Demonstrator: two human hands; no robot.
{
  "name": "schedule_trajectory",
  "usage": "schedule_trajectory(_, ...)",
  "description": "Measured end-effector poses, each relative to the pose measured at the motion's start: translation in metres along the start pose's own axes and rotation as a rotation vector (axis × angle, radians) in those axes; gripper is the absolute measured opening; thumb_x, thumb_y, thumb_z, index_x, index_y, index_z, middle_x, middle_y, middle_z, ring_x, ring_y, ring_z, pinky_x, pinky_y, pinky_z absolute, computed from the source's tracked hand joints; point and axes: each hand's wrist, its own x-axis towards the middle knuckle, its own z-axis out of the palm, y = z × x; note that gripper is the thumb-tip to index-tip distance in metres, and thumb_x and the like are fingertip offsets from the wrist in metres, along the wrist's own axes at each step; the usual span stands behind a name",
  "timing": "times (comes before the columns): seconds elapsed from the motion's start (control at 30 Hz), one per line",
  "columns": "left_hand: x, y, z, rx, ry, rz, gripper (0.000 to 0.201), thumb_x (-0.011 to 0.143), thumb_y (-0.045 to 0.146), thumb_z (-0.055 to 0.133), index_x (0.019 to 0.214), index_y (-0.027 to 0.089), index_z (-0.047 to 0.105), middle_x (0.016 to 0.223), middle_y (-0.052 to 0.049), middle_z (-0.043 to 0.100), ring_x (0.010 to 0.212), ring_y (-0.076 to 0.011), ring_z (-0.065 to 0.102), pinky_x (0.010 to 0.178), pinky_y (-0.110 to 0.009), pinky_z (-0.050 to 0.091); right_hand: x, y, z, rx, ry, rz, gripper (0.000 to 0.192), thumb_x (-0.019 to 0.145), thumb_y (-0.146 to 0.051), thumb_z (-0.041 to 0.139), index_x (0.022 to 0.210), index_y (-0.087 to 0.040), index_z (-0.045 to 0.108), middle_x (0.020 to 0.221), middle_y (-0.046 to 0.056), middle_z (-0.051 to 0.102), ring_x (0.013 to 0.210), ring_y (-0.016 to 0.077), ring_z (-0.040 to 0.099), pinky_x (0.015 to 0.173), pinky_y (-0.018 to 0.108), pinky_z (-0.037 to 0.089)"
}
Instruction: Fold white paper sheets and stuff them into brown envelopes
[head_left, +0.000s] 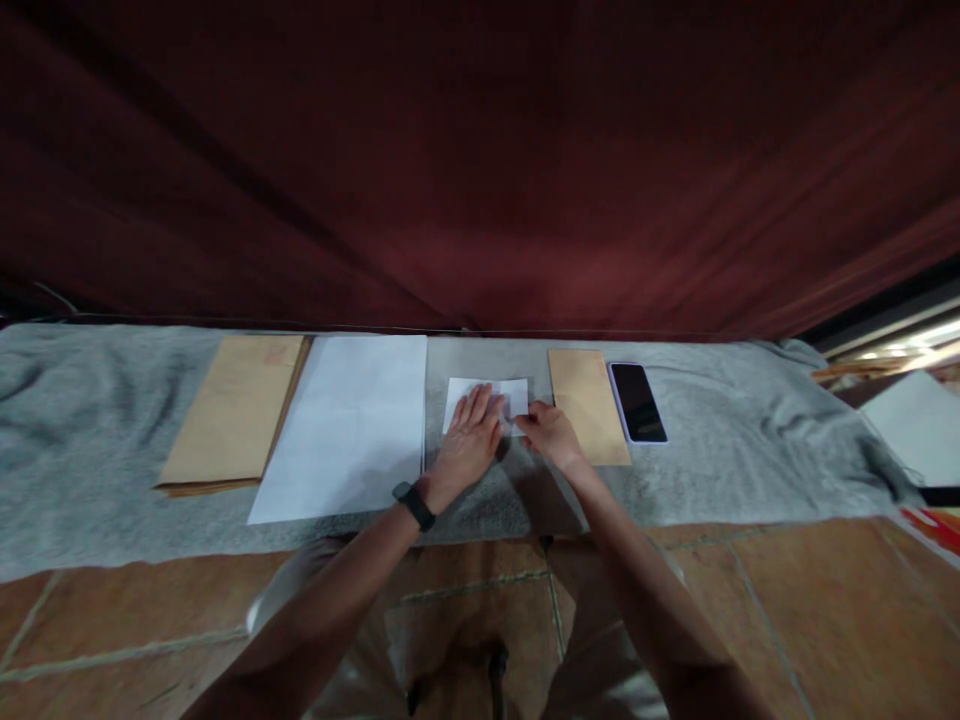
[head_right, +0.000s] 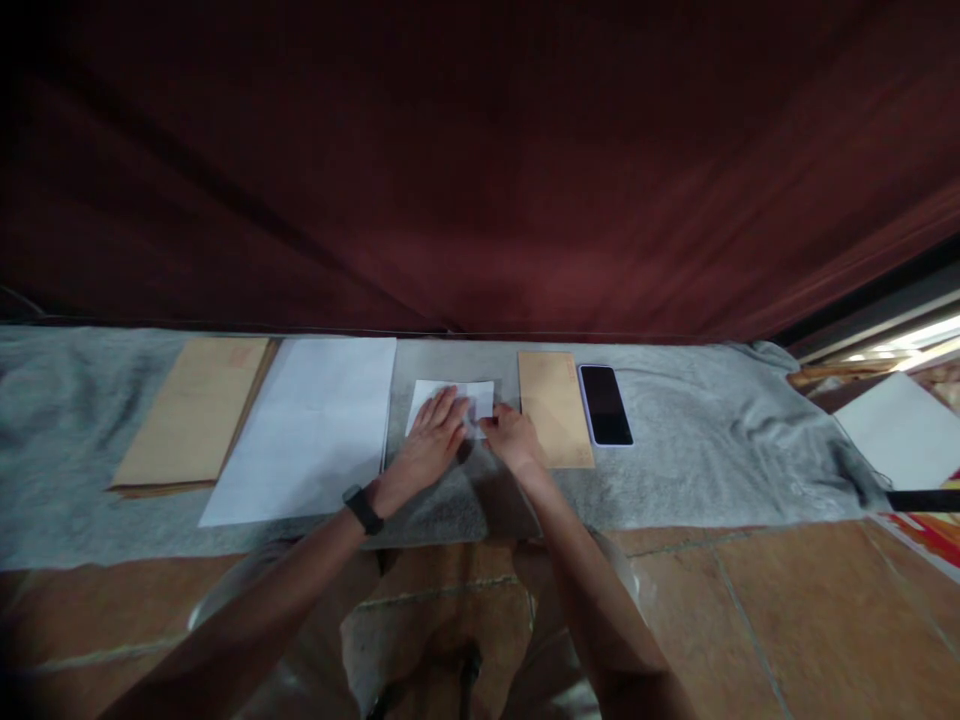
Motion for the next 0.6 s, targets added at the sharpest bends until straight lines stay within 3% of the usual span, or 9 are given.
schedule_trajectory(0.17,-0.008,0.006,0.008,0.124,-0.050,0.003,0.053,0.104,0.030,0.037,0.155,0.018,0.040,0.166,-0.011,0.033,0.157,-0.0297,0.021,0.127,-0.054,0.023,-0.008,-0.008,-0.003,-0.200,0.036,0.008,0.025,0.099,-0.036,0.052,0.103,-0.019,0.070,0.087,0.008,0.078,0.086,0.0209,0.074,0.069,0.025,0.047)
schedule_trajectory(0.33,-0.006,0.008,0.012,0.170,-0.053,-0.029,0.056,0.104,0.034,0.037,0.158,0.018,0.036,0.167,-0.011,0.030,0.157,-0.0299,0.018,0.127,-0.054,0.021,-0.016,-0.011,0.002,-0.330,0.272,0.001,0.033,0.103,-0.032,0.044,0.125,-0.015,0.062,0.104,0.014,0.076,0.099,0.0277,0.073,0.085,0.035,0.053)
schedule_trajectory(0.5,-0.006,0.009,0.013,0.178,-0.068,-0.012,0.058,0.103,0.031,0.038,0.158,0.013,0.035,0.168,-0.014,0.028,0.157,-0.0311,0.016,0.127,-0.055,0.020,-0.008,-0.012,0.024,-0.175,0.345,-0.420,0.046,0.107,-0.028,0.030,0.143,-0.014,0.054,0.142,0.014,0.062,0.133,0.0220,0.057,0.112,0.035,0.045)
schedule_trajectory(0.6,-0.006,0.005,0.016,0.166,-0.083,0.020,0.061,0.101,0.024,0.037,0.159,0.010,0.030,0.167,-0.017,0.027,0.157,-0.0302,0.015,0.127,-0.055,0.021,-0.002,-0.011,0.044,-0.185,0.318,-0.530,0.053,0.108,-0.036,0.028,0.152,-0.010,0.046,0.157,0.014,0.048,0.148,0.0217,0.040,0.123,0.040,0.034)
